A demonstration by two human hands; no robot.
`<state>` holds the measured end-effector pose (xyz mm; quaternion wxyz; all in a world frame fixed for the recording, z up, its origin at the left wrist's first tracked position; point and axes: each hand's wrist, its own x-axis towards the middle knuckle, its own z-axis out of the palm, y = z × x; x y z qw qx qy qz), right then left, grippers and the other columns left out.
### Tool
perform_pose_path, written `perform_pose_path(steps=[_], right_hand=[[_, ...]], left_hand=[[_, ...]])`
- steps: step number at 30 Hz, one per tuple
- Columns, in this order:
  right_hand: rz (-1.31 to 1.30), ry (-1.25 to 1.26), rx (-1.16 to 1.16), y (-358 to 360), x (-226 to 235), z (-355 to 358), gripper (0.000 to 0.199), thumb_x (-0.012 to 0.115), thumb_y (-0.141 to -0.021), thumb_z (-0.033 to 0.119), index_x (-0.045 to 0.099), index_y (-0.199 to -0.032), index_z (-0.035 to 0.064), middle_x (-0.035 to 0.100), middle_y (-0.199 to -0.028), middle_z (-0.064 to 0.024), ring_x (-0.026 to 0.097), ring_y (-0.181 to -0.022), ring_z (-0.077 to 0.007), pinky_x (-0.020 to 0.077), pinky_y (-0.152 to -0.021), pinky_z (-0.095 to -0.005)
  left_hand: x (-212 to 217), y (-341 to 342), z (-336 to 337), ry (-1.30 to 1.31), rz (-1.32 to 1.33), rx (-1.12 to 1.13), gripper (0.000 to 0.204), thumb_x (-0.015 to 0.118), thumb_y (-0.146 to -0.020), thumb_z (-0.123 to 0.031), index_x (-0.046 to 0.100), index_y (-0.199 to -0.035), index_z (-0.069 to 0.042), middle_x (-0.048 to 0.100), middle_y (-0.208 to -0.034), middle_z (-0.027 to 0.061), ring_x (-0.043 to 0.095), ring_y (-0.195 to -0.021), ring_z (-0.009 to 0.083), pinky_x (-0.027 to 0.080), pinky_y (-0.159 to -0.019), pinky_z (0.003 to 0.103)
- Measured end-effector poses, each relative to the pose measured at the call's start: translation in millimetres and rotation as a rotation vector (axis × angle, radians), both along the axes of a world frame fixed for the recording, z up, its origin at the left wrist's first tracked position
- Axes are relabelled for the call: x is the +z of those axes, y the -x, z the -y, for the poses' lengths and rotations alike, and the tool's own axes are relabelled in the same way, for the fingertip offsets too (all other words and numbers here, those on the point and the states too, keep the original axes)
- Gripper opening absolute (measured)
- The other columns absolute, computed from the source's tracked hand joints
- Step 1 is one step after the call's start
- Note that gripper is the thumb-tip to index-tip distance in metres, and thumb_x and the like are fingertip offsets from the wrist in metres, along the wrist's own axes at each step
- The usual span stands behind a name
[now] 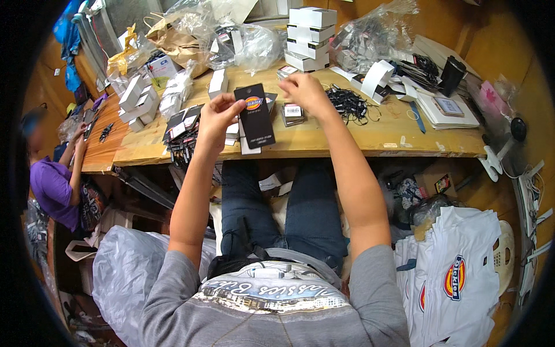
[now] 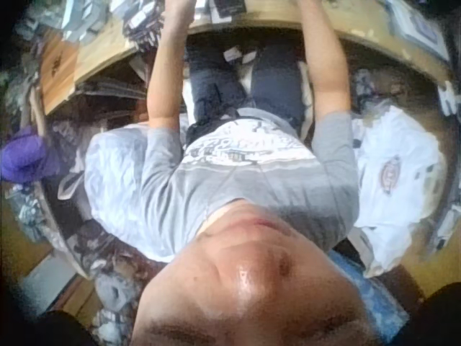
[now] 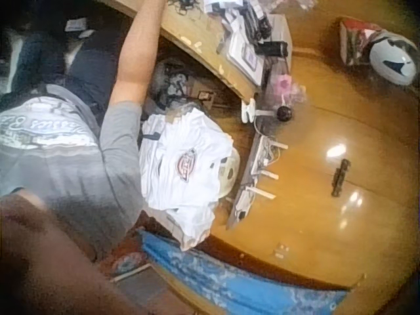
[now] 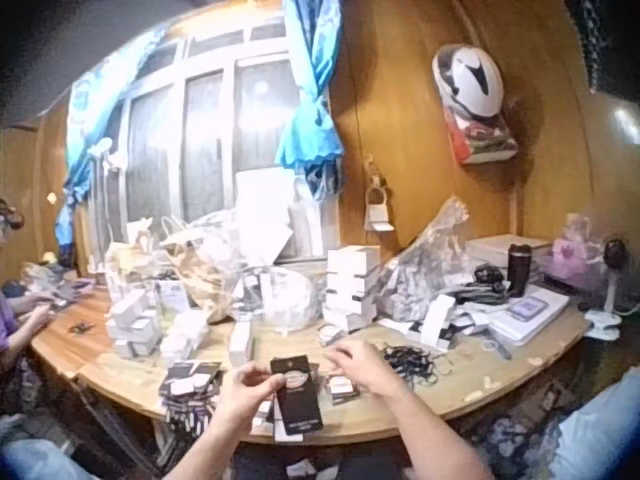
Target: The person sits on the floor and assembles keychains by attaching black plastic clips to small rectangular cards. They pick up a card, thread a clip through a hole, and place the finished item on a pile on the table.
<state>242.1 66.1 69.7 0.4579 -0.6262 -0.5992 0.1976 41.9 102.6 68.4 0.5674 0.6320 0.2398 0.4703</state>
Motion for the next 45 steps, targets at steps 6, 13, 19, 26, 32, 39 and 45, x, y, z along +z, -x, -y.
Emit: perform_pose_path(steps=[6,13,19,26,32,39,45], right_hand=[[0.377,0.095,-0.170,-21.4,-27.9,2.2,0.038,0.072,-0.055,0.017,0.060,-0.088,0.0022,0.058,-0.085,-0.0175,0.055,-0.082,-0.0274,0.0413,-0.076,-0.0330],[0.098,-0.083,-0.179,-30.3,-36.6,-9.5,0.029,0.072,-0.050,0.003,0.054,-0.073,0.0011,0.056,-0.062,-0.0042,0.054,-0.057,-0.0122,0.0432,-0.053,-0.0235],[-0.222,0.018,-0.150,-41.9,-45.4,-24.4,0.027,0.068,-0.057,0.000,0.053,-0.080,0.0005,0.055,-0.062,-0.0043,0.053,-0.054,-0.0099,0.0421,-0.046,-0.0220],[-0.521,-0.119,0.168,-3.9,-17.1,29.2,0.024,0.062,-0.063,-0.003,0.055,-0.085,0.0022,0.051,-0.076,-0.0034,0.055,-0.065,-0.0116,0.0443,-0.054,-0.0225],[-0.142,-0.239,0.058,45.8,-43.4,69.7,0.025,0.063,-0.063,-0.002,0.051,-0.084,0.0009,0.049,-0.082,-0.0019,0.052,-0.063,-0.0068,0.0415,-0.054,-0.0182],[-0.083,-0.244,-0.305,-21.1,-36.4,77.4,0.018,0.059,-0.068,0.008,0.057,-0.085,0.0038,0.055,-0.070,-0.0053,0.048,-0.056,-0.0097,0.0411,-0.053,-0.0234],[0.390,0.191,-0.821,-158.3,-44.3,92.1,0.013,0.058,-0.067,0.016,0.062,-0.075,0.0061,0.058,-0.073,-0.0168,0.056,-0.072,-0.0318,0.0430,-0.064,-0.0367]], left_hand=[[-27.1,-3.9,10.2,0.076,0.187,-0.038,0.012,0.052,-0.077,-0.007,0.046,-0.087,-0.003,0.052,-0.078,0.0019,0.049,-0.070,0.0078,0.038,-0.065,0.019],[-38.6,-3.4,15.0,0.077,0.133,-0.037,0.014,0.050,-0.079,-0.007,0.041,-0.088,-0.003,0.053,-0.075,0.0059,0.051,-0.069,0.0089,0.042,-0.062,0.021],[-41.4,-2.5,20.5,0.142,0.099,-0.027,0.015,0.049,-0.079,-0.007,0.039,-0.089,-0.003,0.055,-0.072,0.0075,0.052,-0.063,0.0098,0.043,-0.055,0.022],[-49.3,-1.4,29.9,0.121,0.027,0.041,0.014,0.045,-0.082,-0.009,0.036,-0.092,-0.006,0.055,-0.072,0.0070,0.052,-0.063,0.0090,0.042,-0.054,0.021],[-64.4,-14.7,51.3,0.057,-0.032,-0.096,0.015,0.045,-0.083,-0.011,0.034,-0.093,-0.008,0.054,-0.072,0.0056,0.049,-0.060,0.0065,0.039,-0.049,0.019],[-69.1,-16.8,70.5,0.186,0.117,-0.158,0.019,0.046,-0.080,0.000,0.030,-0.089,-0.007,0.057,-0.075,0.0114,0.055,-0.064,0.0102,0.044,-0.051,0.020],[-57.6,-3.0,72.2,0.272,0.109,-0.280,0.023,0.052,-0.078,-0.006,0.034,-0.093,-0.004,0.058,-0.085,0.0183,0.059,-0.074,0.0202,0.049,-0.065,0.028]])
